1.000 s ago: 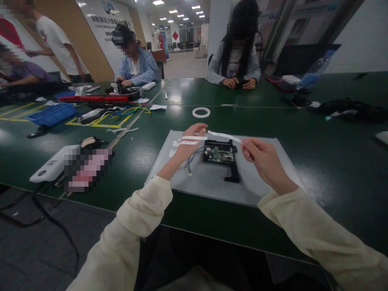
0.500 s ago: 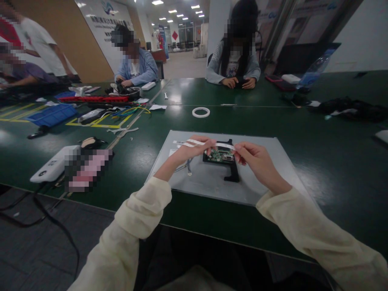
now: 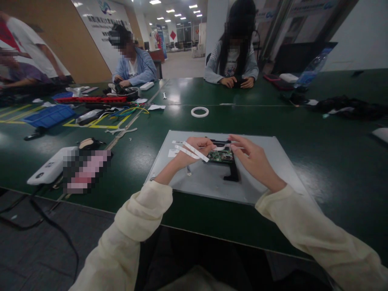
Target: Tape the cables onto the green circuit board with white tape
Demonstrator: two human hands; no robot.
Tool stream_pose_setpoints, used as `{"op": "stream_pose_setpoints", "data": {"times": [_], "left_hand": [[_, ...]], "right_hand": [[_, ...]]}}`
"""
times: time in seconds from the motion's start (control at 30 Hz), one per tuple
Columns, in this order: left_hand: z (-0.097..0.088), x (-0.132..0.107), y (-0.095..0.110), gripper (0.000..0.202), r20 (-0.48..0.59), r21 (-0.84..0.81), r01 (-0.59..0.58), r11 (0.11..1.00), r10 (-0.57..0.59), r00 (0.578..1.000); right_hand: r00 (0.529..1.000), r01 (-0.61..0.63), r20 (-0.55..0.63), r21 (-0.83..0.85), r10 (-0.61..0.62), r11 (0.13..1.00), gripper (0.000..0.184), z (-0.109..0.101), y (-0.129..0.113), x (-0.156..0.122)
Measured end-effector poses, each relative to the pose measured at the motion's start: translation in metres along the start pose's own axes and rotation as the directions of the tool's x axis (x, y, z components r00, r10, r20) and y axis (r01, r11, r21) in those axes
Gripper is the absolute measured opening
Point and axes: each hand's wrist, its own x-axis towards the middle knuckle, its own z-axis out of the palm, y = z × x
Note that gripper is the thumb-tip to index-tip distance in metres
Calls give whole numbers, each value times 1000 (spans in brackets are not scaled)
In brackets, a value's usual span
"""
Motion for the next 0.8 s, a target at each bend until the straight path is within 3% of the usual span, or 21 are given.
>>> {"op": "stream_pose_setpoints", "data": {"times": [0.1, 0.23, 0.43, 0.8], "left_hand": [[0, -1, 2, 31, 19, 10, -3, 1000, 2, 1000], [-1, -1, -1, 27, -24, 82, -20, 996, 22, 999], [-6, -2, -10, 25, -57, 236, -94, 967, 111, 992], [-8, -4, -12, 22, -83, 322, -213, 922, 252, 964]], "right_hand": [[997, 18, 77, -2, -18, 1000, 31, 1, -3, -1], [994, 72, 90, -100, -63, 992, 24, -2, -1, -2], [947, 319, 139, -363, -288, 875, 29, -9, 7, -2], [954, 297, 140, -543, -264, 785, 40, -15, 7, -6]]}}
